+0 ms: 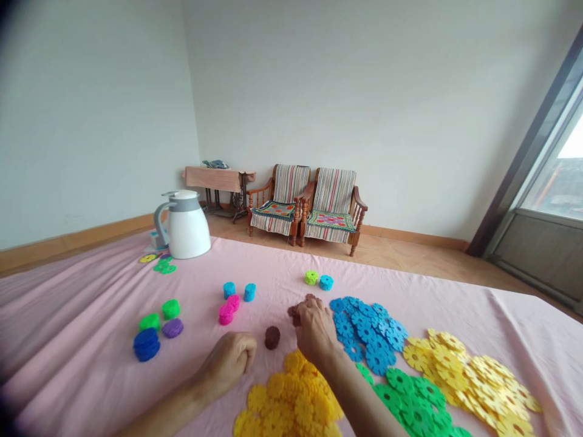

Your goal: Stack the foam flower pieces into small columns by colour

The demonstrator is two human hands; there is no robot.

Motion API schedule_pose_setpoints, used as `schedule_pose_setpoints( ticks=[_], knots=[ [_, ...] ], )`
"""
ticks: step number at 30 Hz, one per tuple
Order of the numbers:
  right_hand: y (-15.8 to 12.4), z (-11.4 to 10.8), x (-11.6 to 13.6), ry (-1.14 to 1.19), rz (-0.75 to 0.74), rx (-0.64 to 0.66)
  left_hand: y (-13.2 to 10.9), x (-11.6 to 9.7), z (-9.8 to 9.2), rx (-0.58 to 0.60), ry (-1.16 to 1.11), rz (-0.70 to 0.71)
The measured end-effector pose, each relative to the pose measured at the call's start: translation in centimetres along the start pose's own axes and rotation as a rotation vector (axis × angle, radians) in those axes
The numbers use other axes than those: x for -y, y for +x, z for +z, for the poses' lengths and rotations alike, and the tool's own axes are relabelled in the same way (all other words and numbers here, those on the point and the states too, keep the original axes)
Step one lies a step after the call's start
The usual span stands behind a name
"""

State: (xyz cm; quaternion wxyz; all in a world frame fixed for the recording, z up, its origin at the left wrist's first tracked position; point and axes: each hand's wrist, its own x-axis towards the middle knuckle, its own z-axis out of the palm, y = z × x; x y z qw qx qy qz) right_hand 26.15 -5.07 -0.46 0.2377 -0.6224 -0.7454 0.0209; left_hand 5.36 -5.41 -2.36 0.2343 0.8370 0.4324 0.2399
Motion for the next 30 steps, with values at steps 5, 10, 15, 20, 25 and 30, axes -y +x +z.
schedule_pose_setpoints(
  ticks=[5,10,15,20,25,30],
  knots=[
    [0.3,0.5,-0.7,0.005,0.014,0.037,0.2,0.3,0.0,-0.024,-0.063,0.0],
    [-0.2,0.0,-0.6,0.007,0.024,0.044,0.3,0.2,-0.1,-0.155,-0.048,0.014],
    [-2.2,-1.1,1.6,0.116,-0.01,0.047,0.1,0.0,0.1,-0.22,0.009,0.001],
    [-3.8,-0.8,3.4,0.201,-0.024,0.139,-0.2,-0.3,0.0,-0.138,0.067,-0.003],
    [-4.0,0.2,3.2,0.186,-0.061,0.113,-0.4,-0.4,-0.2,-0.089,0.068,0.006],
    [-4.2,-0.5,3.2,0.148,-0.043,0.034,-0.3,-0.6,-0.2,-0.137,0.03,0.007]
  ],
)
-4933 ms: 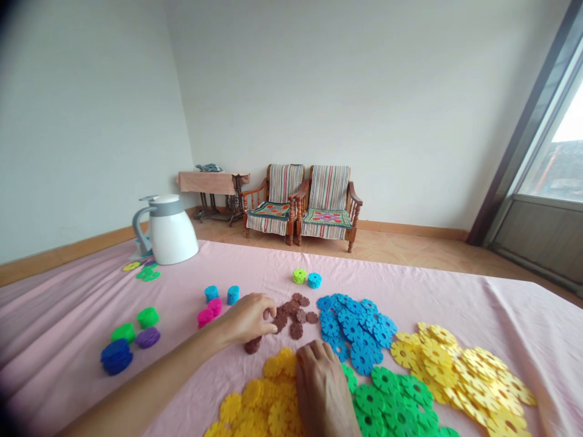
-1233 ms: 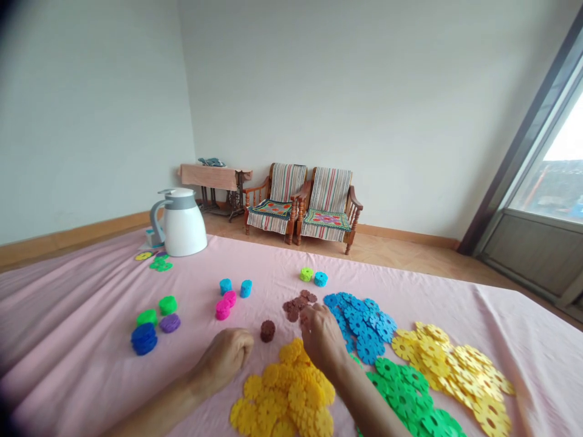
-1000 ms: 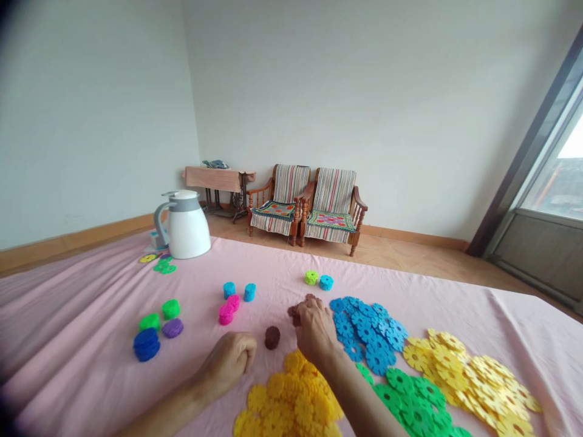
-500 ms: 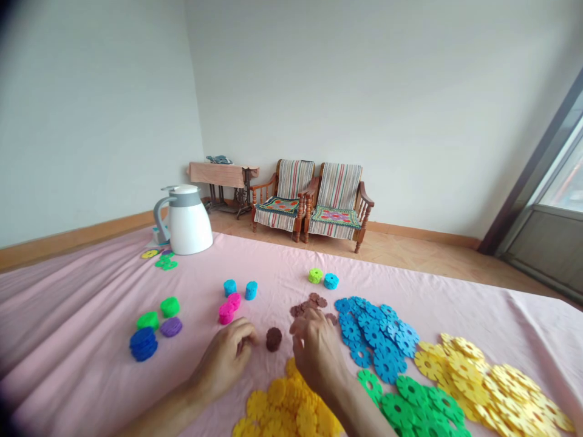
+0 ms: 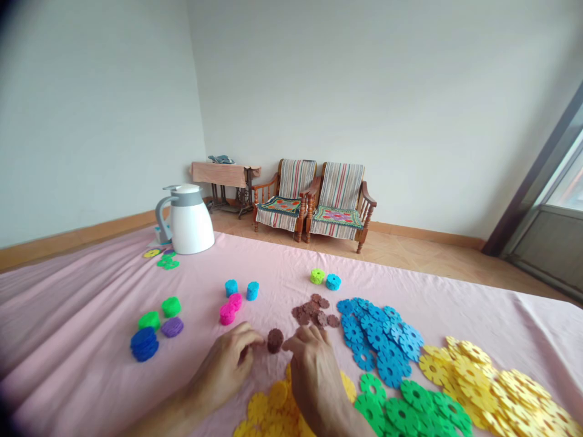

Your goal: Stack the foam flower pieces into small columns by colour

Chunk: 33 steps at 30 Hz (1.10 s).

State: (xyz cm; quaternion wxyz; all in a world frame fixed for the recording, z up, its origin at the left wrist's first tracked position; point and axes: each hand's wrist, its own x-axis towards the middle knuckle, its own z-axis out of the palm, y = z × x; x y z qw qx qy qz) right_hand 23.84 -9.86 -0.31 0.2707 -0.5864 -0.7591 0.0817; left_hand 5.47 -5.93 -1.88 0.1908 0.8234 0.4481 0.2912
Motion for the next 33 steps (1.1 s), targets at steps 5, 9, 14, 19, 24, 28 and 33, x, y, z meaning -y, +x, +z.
schedule_pose_setpoints(
  ticks=[5,9,14,19,24,28,33],
  knots=[
    [0.0,0.0,-0.1,-0.154,0.004,-0.034,-0.3,-0.5,0.1,-0.012,0.084,0.022],
    [0.2,1.0,-0.4,-0.216,-0.041,-0.031,-0.4,-1.1,0.0,0.016,0.198,0.04],
    [0.1,1.5,-0.5,-0.23,-0.084,-0.031,-0.1,-1.8,-0.2,0.055,0.307,0.062],
    [0.1,1.0,0.0,-0.214,-0.076,-0.001,0.1,-1.9,-0.1,0.059,0.34,0.085],
    [0.3,-0.4,-0.7,-0.185,0.0,-0.024,0.2,-1.1,0.2,0.0,0.213,0.059],
    [0.5,-1.4,-2.8,-0.127,0.019,-0.07,0.5,-0.2,0.5,-0.057,0.007,0.003],
    [0.9,-1.5,-4.3,-0.087,0.003,-0.01,0.8,0.2,0.5,-0.062,-0.103,0.003]
  ],
)
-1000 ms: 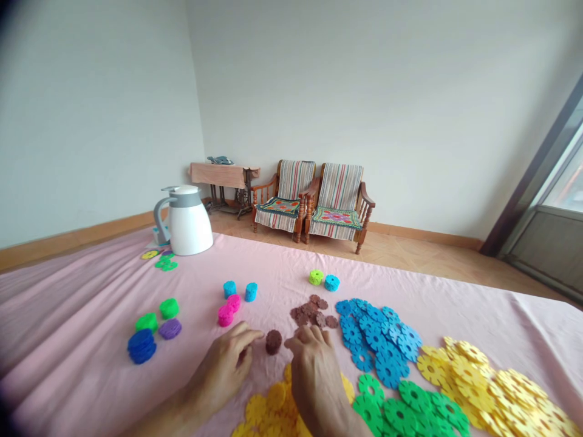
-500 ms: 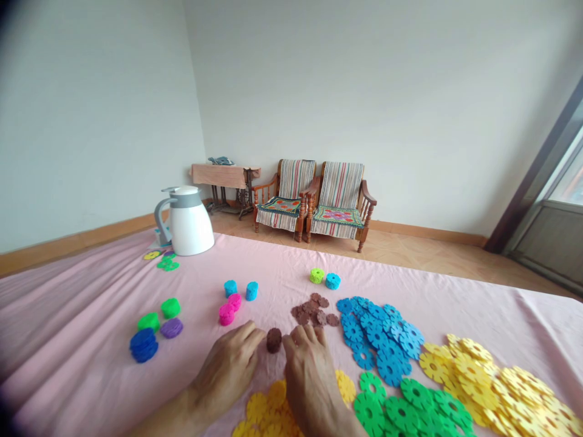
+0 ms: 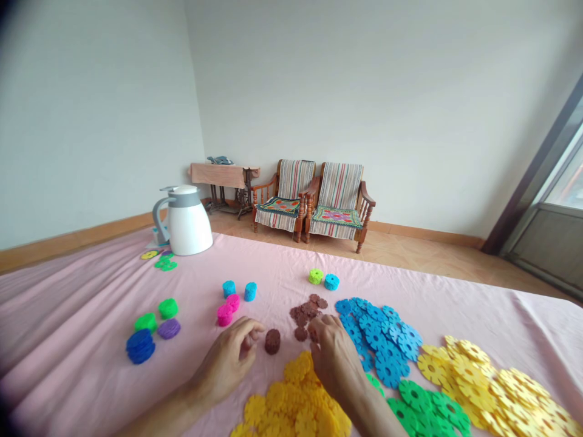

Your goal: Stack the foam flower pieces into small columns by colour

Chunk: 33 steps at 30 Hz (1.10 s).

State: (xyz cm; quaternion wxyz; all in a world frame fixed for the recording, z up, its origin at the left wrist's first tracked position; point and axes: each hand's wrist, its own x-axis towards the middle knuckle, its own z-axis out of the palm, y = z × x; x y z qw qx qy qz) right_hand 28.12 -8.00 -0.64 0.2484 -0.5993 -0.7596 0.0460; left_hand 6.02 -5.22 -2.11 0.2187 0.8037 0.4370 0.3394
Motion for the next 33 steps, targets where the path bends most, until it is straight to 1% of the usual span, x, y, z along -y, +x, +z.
schedule_pose_setpoints(
  ticks=[7,13,21,28,33],
  knots=[
    [1.6,0.6,0.5,-0.041,-0.007,0.068,-0.2,0.1,0.1,0.006,-0.003,-0.013],
    [2.7,1.0,0.1,-0.043,0.015,0.105,0.0,0.3,0.1,0.02,-0.002,-0.01],
    [2.8,0.8,0.6,-0.047,-0.015,0.146,0.0,0.3,0.0,0.024,-0.002,-0.014],
    [2.3,0.5,1.8,-0.2,-0.062,0.118,0.0,-0.5,-0.1,0.02,-0.007,-0.022],
    [2.5,-0.4,1.6,-0.155,-0.084,0.187,0.0,-0.7,-0.1,0.018,-0.04,-0.031]
  ],
)
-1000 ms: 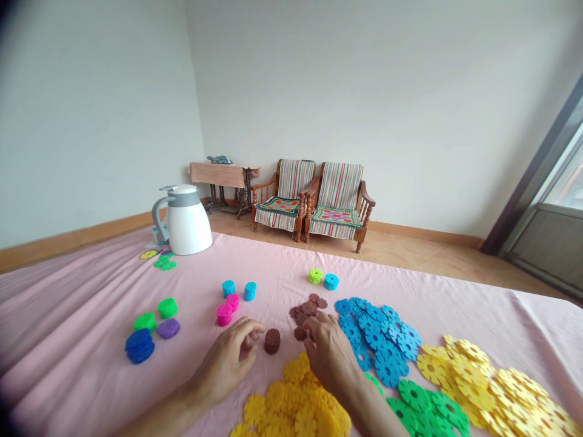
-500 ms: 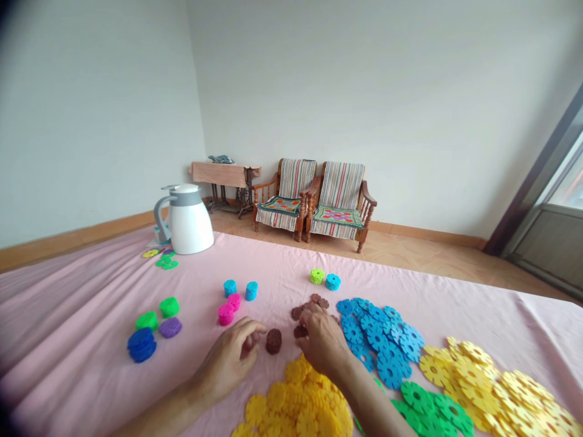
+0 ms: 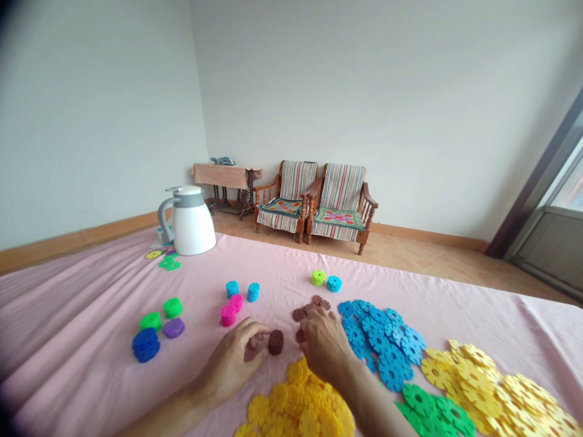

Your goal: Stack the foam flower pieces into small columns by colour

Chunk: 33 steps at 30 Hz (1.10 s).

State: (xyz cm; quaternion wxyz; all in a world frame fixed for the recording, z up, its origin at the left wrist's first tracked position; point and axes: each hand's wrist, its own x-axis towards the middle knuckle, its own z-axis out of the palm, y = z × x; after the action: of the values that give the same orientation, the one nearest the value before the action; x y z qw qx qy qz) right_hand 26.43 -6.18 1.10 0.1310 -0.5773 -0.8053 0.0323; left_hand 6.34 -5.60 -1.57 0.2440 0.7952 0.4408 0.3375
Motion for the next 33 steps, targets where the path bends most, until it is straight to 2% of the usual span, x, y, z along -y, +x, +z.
schedule_pose_setpoints(
  ticks=[3,7,15,24,30,33],
  knots=[
    [0.1,-0.2,-0.4,0.03,-0.032,0.023,0.0,-0.1,0.0,-0.01,-0.007,0.005],
    [0.5,0.0,-0.7,0.037,-0.078,-0.015,0.1,-0.2,0.1,-0.017,-0.026,-0.001],
    [1.0,0.7,-1.3,0.059,-0.067,-0.036,0.2,-0.1,0.2,-0.018,-0.046,0.008],
    [-0.2,-0.4,0.9,0.323,-0.041,-0.131,0.5,0.2,0.2,0.002,-0.072,0.034],
    [0.5,0.8,2.6,0.45,0.026,-0.221,0.6,0.4,0.3,0.014,-0.127,0.019],
    [0.5,1.4,3.0,0.467,0.046,-0.223,0.7,0.5,0.3,0.013,-0.126,0.028]
  ],
)
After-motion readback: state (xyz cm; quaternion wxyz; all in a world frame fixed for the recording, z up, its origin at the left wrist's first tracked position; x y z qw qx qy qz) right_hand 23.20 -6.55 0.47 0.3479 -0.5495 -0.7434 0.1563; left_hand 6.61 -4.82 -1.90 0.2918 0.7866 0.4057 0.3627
